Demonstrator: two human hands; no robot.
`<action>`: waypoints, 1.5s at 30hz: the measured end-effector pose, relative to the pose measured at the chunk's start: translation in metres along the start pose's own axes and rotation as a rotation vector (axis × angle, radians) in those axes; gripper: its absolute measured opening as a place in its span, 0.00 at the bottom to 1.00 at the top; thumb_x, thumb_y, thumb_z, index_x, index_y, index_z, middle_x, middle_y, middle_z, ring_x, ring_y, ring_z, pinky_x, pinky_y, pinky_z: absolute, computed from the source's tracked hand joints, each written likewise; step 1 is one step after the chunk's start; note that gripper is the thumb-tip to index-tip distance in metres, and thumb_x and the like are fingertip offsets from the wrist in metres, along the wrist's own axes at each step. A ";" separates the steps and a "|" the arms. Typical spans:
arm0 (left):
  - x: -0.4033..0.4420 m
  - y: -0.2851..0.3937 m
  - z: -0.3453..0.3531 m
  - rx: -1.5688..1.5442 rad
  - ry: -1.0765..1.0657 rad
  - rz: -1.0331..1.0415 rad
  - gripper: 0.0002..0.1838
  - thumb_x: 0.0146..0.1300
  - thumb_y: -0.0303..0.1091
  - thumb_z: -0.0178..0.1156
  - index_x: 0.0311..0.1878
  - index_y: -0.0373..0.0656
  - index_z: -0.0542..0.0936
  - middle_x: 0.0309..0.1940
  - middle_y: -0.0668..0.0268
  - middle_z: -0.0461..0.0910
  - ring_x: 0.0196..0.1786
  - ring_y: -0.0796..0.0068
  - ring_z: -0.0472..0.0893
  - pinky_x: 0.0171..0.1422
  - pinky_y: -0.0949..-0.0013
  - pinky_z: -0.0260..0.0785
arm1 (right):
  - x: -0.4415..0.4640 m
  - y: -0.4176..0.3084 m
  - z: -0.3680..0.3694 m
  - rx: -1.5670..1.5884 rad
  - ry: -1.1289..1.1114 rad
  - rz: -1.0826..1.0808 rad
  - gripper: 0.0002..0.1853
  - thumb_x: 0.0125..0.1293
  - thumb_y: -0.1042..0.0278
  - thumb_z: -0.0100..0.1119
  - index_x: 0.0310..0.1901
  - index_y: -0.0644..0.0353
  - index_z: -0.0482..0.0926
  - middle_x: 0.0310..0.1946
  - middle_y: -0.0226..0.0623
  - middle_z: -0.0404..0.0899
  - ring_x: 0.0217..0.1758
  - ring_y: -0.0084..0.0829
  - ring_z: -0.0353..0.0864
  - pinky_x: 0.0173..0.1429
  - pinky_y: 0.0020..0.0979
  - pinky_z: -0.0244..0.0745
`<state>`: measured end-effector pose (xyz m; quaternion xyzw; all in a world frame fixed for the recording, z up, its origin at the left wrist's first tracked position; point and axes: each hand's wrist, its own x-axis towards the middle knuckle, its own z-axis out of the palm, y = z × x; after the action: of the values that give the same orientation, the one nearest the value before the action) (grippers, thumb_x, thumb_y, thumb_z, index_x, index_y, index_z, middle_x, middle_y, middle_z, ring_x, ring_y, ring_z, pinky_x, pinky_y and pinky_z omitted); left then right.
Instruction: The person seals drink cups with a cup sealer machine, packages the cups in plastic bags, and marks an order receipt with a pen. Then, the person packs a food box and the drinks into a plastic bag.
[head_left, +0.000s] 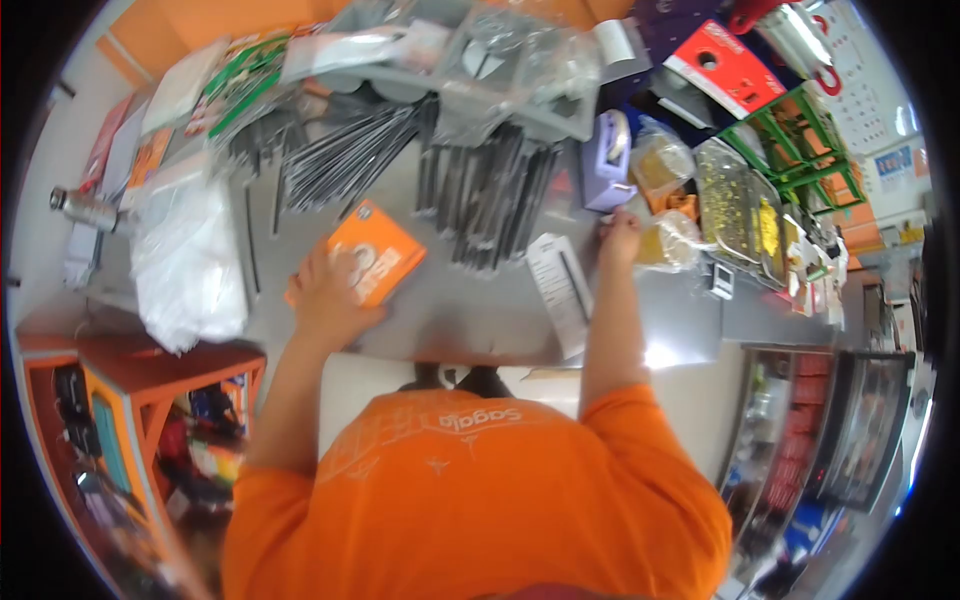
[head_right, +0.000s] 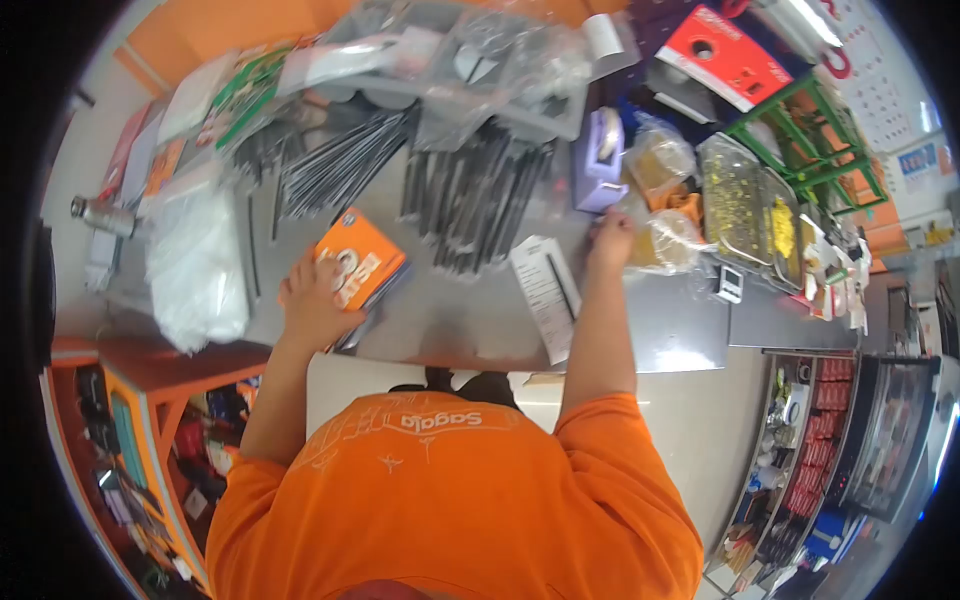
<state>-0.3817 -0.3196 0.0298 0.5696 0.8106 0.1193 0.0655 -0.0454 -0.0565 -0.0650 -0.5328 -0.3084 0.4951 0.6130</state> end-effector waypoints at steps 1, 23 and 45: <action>-0.002 0.001 -0.002 -0.025 0.006 0.027 0.35 0.31 0.43 0.68 0.47 0.51 0.65 0.62 0.48 0.55 0.62 0.49 0.58 0.59 0.45 0.48 | -0.001 0.001 -0.002 -0.018 -0.029 -0.002 0.11 0.66 0.64 0.51 0.26 0.56 0.68 0.16 0.23 0.62 0.16 0.16 0.59 0.19 0.20 0.56; 0.000 -0.030 -0.005 -0.451 -0.117 0.055 0.33 0.35 0.42 0.69 0.45 0.47 0.64 0.54 0.58 0.65 0.57 0.54 0.66 0.53 0.47 0.56 | -0.243 0.036 0.114 -1.035 -1.078 -0.622 0.14 0.57 0.55 0.59 0.27 0.60 0.77 0.21 0.38 0.77 0.24 0.34 0.78 0.32 0.35 0.73; -0.014 0.345 0.125 -0.824 -0.224 0.466 0.10 0.57 0.28 0.60 0.42 0.38 0.75 0.36 0.61 0.75 0.36 0.72 0.75 0.44 0.71 0.68 | 0.122 -0.218 -0.570 -0.352 0.753 -0.133 0.14 0.60 0.58 0.54 0.30 0.62 0.76 0.18 0.28 0.72 0.24 0.19 0.68 0.29 0.24 0.64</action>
<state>-0.0332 -0.2068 0.0011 0.6720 0.5346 0.3797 0.3442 0.5708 -0.1280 -0.0126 -0.7521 -0.1766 0.1650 0.6131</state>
